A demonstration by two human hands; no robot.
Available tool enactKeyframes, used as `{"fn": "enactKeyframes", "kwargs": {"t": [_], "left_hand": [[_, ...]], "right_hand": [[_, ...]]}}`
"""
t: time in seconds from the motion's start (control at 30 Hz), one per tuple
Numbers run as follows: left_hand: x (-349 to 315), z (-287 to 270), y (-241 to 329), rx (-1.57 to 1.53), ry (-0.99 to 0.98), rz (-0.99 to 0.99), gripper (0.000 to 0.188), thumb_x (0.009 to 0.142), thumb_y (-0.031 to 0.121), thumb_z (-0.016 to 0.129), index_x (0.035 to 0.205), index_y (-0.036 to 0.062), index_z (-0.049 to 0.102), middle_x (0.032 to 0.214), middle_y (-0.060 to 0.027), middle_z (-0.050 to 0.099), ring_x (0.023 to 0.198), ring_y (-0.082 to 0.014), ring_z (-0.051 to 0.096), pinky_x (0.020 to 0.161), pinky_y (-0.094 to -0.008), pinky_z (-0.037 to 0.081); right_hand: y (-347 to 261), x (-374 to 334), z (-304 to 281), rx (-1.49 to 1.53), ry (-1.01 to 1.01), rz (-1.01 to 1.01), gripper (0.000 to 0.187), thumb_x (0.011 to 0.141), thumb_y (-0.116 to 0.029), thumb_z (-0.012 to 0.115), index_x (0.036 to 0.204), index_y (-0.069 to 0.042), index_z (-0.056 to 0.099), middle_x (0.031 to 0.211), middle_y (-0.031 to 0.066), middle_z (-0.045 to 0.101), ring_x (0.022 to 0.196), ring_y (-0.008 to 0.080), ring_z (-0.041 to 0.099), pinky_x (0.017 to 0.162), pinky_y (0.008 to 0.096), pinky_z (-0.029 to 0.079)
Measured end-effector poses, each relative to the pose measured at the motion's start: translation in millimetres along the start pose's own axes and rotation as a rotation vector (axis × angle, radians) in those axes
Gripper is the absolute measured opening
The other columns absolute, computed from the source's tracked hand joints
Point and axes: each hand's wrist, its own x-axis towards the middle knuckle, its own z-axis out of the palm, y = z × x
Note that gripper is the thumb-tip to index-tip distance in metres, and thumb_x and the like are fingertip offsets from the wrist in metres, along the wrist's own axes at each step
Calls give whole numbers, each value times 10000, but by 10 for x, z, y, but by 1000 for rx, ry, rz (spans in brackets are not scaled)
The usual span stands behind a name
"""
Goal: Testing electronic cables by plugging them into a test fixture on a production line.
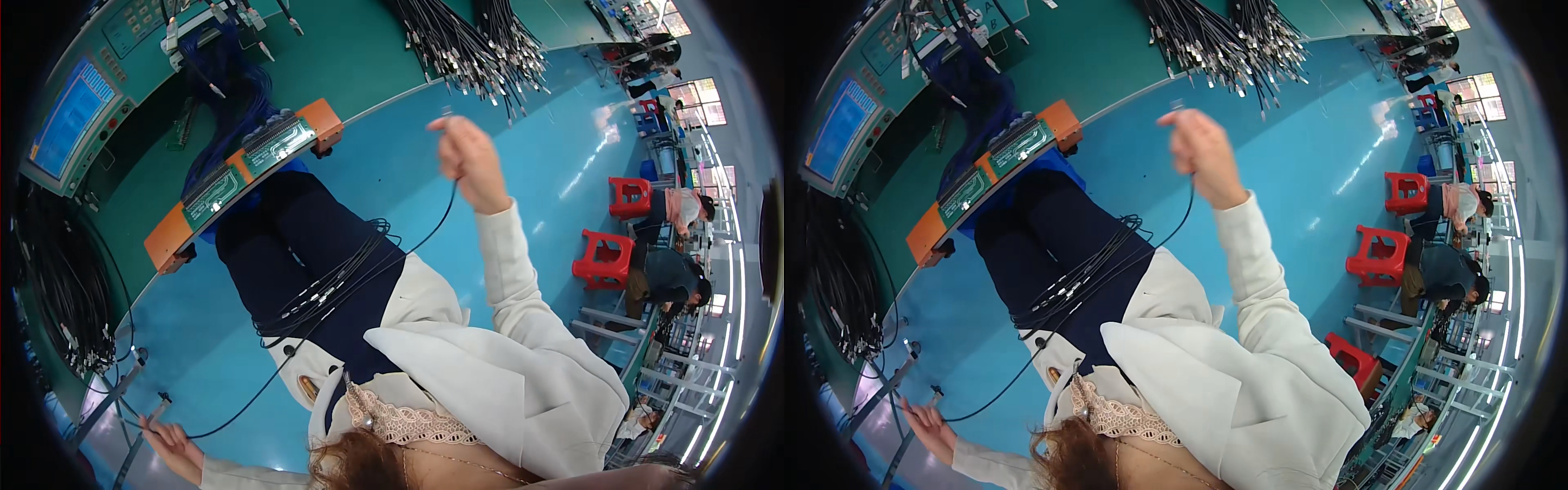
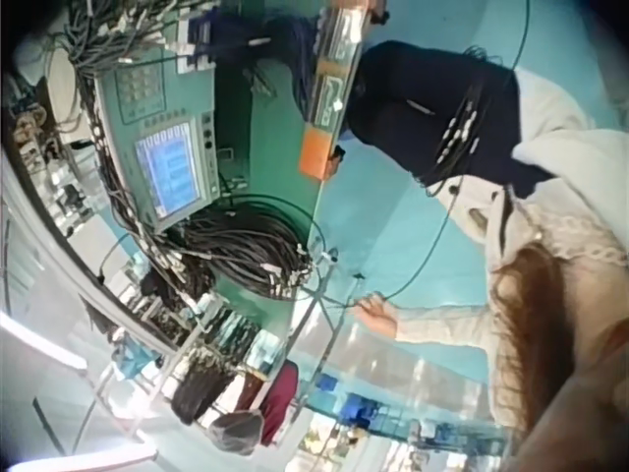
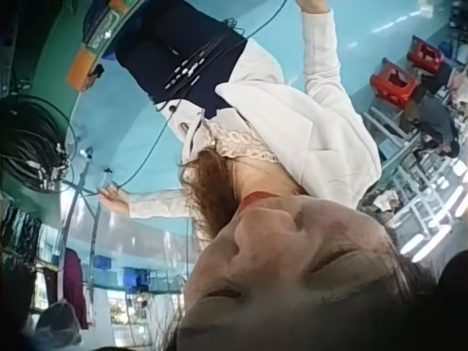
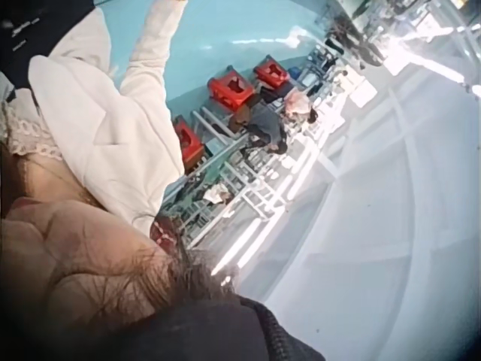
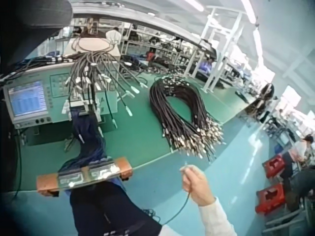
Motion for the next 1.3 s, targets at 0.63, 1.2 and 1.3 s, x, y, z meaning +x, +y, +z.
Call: {"fn": "enactKeyframes", "kwargs": {"t": [0.63, 1.2, 1.3], "left_hand": [[307, 2729, -1447, 102, -460, -230, 222, 1003, 222, 392, 1006, 38, 516, 587, 43, 342, 474, -23, 243, 441, -188, 236], [436, 2737, -1536, -42, -365, -294, 238, 983, 154, 419, 970, -33, 566, 662, -66, 564, 475, -34, 326, 443, -190, 278], [463, 2726, -1541, -79, -376, -337, 241, 982, 151, 415, 971, -37, 567, 666, -74, 571, 474, -35, 322, 446, -194, 281]], "right_hand": [[701, 168, 1359, 120, -415, 425, 251, 985, -200, 392, 867, -26, 528, 523, -54, 346, 429, 36, 244, 390, 205, 194], [815, 74, 1531, 145, -303, 292, 231, 985, -204, 403, 873, -30, 505, 534, -18, 400, 427, 40, 270, 393, 193, 224], [805, 77, 1503, 233, -304, 344, 229, 986, -203, 399, 873, -32, 502, 531, -19, 392, 431, 43, 267, 391, 195, 223]]}}
